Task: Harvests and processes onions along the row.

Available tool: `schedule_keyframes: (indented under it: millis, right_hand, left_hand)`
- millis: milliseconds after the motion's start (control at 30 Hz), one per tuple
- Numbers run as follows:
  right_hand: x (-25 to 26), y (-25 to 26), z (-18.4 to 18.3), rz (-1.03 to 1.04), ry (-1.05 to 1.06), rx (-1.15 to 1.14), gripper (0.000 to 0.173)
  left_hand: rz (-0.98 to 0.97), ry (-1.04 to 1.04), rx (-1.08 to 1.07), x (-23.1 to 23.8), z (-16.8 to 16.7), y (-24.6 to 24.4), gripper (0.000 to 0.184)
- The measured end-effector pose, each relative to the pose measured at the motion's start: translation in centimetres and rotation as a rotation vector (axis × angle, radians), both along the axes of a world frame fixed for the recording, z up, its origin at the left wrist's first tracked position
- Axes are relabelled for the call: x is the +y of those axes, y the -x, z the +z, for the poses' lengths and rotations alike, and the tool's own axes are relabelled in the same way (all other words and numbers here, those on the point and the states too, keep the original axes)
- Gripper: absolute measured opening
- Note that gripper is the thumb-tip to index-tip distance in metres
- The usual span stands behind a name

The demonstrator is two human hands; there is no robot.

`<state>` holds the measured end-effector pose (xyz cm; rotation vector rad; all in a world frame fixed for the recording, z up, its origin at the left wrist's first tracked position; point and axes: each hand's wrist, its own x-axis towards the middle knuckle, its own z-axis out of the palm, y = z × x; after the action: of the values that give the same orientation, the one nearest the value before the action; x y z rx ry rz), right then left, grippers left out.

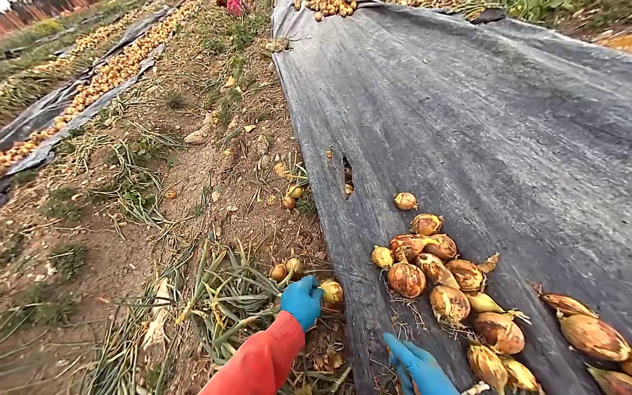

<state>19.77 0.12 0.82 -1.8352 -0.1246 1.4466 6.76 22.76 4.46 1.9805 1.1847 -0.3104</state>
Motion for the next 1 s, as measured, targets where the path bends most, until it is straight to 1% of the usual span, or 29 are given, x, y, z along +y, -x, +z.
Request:
schedule_keyframes:
  millis: [67, 100, 133, 167, 200, 267, 300, 333, 367, 400, 433, 467, 500, 533, 567, 600, 633, 667, 733, 767, 800, 833, 900, 967, 1000]
  right_hand:
    - [-0.3, 0.8, -0.4, 0.110, 0.019, 0.039, 0.042]
    - [-0.6, 1.1, -0.1, 0.155, -0.033, 0.070, 0.043]
    - [-0.8, 1.3, 0.2, 0.157, -0.141, 0.111, 0.043]
    - [-1.0, 1.5, 0.4, 0.104, -0.271, 0.173, 0.047]
    - [-1.1, 1.7, 0.9, 0.013, -0.381, 0.254, 0.053]
    - [-0.8, 1.5, 2.2, -0.184, -0.477, 0.355, 0.057]
    - [-0.6, 1.3, 2.8, -0.241, -0.492, 0.351, 0.057]
    - [-0.5, 1.1, 3.1, -0.266, -0.507, 0.330, 0.056]
    - [-0.7, 1.0, 3.3, -0.250, -0.524, 0.316, 0.055]
    - [-0.9, 0.9, 3.4, -0.225, -0.545, 0.303, 0.056]
    - [-1.1, 0.8, 3.5, -0.216, -0.578, 0.295, 0.058]
    - [-1.4, 0.5, 3.7, -0.247, -0.621, 0.292, 0.060]
    - [-1.5, -0.2, 4.1, -0.275, -0.648, 0.262, 0.061]
    - [-1.7, -1.2, 4.5, -0.288, -0.650, 0.201, 0.062]
    - [-1.8, -2.0, 4.8, -0.276, -0.625, 0.132, 0.060]
    - [-1.7, -2.6, 5.2, -0.252, -0.566, 0.084, 0.054]
    - [-1.5, -3.0, 5.6, -0.214, -0.485, 0.053, 0.047]
    - [-1.1, -3.1, 5.7, -0.172, -0.403, 0.035, 0.042]
    - [-0.4, -2.8, 4.9, -0.111, -0.279, 0.024, 0.035]
    - [-0.3, -2.2, 4.1, -0.092, -0.223, 0.028, 0.035]
    - [-0.2, -1.5, 3.0, -0.073, -0.164, 0.039, 0.036]
    - [0.0, -0.9, 2.0, -0.047, -0.108, 0.049, 0.038]
    - [0.6, -0.1, 0.6, 0.060, -0.036, 0.086, 0.041]
    - [0.9, 0.7, 0.4, 0.167, -0.074, 0.134, 0.046]
    - [1.0, 1.1, 0.8, 0.185, -0.152, 0.164, 0.048]
  left_hand:
    - [0.112, 0.039, -0.325, -4.1, 1.6, 0.2, 0.025]
    - [0.133, 0.085, -0.477, -6.3, 2.1, 0.1, 0.021]
    - [0.117, 0.122, -0.599, -8.4, 2.6, 0.0, 0.020]
    - [0.056, 0.125, -0.659, -10.0, 2.9, 0.0, 0.022]
    - [-0.032, 0.114, -0.631, -11.3, 3.4, 0.0, 0.025]
    - [-0.189, 0.106, -0.422, -12.8, 5.3, 0.1, 0.029]
    - [-0.266, 0.093, -0.321, -13.1, 6.4, 0.1, 0.032]
    - [-0.340, 0.024, -0.261, -13.2, 6.9, 0.1, 0.034]
    - [-0.393, -0.128, -0.229, -12.6, 7.0, 0.1, 0.033]
    - [-0.420, -0.319, -0.173, -11.1, 6.7, -0.3, 0.032]
    - [-0.432, -0.385, 0.009, -8.5, 7.2, -1.2, 0.031]
    - [-0.429, -0.345, 0.275, -5.2, 7.8, -2.4, 0.031]
    - [-0.402, -0.311, 0.455, -1.7, 6.8, -3.3, 0.031]
    - [-0.371, -0.301, 0.568, 1.5, 4.9, -3.6, 0.035]
    - [-0.338, -0.302, 0.633, 3.9, 2.7, -3.5, 0.042]
    - [-0.315, -0.298, 0.680, 5.5, 0.6, -3.2, 0.048]
    - [-0.306, -0.287, 0.709, 6.4, -1.2, -2.8, 0.050]
    - [-0.296, -0.278, 0.708, 6.8, -2.7, -2.4, 0.047]
    - [-0.241, -0.250, 0.621, 6.8, -3.8, -1.7, 0.043]
    - [-0.190, -0.219, 0.536, 6.2, -3.6, -1.0, 0.042]
    - [-0.129, -0.175, 0.404, 5.3, -3.1, 0.0, 0.040]
    - [-0.080, -0.133, 0.233, 4.0, -2.3, 0.9, 0.038]
    - [-0.057, -0.100, -0.130, 0.5, -0.6, 2.3, 0.033]
    - [-0.095, -0.075, -0.469, -3.4, 0.6, 2.9, 0.026]
    - [-0.145, -0.068, -0.618, -5.2, 1.0, 2.8, 0.025]
